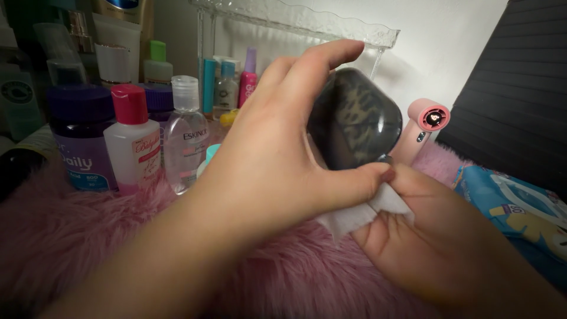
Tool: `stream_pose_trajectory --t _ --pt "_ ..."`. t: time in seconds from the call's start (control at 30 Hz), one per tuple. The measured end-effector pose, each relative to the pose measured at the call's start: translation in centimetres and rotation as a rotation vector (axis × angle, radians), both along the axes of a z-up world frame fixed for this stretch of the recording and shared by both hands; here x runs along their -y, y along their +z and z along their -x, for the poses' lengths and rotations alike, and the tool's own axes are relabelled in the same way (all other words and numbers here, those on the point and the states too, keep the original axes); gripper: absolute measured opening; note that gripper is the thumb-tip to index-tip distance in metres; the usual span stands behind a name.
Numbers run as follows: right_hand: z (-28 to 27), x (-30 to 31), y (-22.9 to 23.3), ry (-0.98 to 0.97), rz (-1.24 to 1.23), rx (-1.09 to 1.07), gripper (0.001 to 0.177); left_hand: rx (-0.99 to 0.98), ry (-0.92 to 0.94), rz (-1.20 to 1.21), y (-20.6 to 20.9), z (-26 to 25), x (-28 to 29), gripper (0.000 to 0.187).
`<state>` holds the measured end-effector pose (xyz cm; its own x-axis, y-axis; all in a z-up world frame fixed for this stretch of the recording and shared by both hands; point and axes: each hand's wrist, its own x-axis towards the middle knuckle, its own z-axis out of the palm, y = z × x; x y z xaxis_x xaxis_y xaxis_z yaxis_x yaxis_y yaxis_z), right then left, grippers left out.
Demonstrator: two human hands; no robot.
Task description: The person wipes the exterior of several cosmetic bottles and compacts with a white wipe. They handle each item one at a time, rotating them to clean all sides, then place them back on a pink fluffy surface.
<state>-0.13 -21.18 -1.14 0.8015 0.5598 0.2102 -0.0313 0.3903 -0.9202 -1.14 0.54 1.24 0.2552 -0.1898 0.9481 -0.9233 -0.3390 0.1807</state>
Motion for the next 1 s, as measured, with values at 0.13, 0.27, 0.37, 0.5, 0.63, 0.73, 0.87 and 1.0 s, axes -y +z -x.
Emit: stream_pose_trajectory --t 0.13,0.27,0.37,0.5,0.63,0.73,0.87,1.0 --pt "2.0 0.5 0.0 -0.243 0.508 0.588 0.035 0.015 0.053 -0.100 1.2 -1.0 -0.7 0.086" --pt "0.6 1.8 -0.7 -0.236 -0.053 -0.203 0.038 -0.117 0.149 -0.265 4.0 -2.1 -2.2 0.087" --pt "0.0 4.1 -0.3 -0.304 0.168 0.129 0.039 -0.226 0.289 -0.425 5.7 -2.1 -2.7 0.087" --pt "-2.4 4.2 -0.4 -0.480 0.119 0.159 0.036 -0.417 0.362 -0.580 5.6 -1.4 -2.0 0.086" --pt "-3.7 3.5 -1.7 -0.581 -0.204 -0.341 0.036 -0.582 0.323 -0.752 5.1 -0.8 -1.7 0.078" --pt "-3.4 3.9 -2.2 -0.406 -0.042 -0.054 0.037 -0.584 0.352 -0.865 4.9 -0.6 -1.9 0.076" --pt "-3.2 3.2 -1.8 -0.541 -0.203 -0.257 0.040 -0.679 0.413 -1.030 5.8 -1.7 -2.3 0.080" --pt "-2.7 2.3 -1.2 -0.602 -0.165 -0.221 0.041 -0.527 0.493 -0.965 8.4 -6.4 -0.3 0.082"
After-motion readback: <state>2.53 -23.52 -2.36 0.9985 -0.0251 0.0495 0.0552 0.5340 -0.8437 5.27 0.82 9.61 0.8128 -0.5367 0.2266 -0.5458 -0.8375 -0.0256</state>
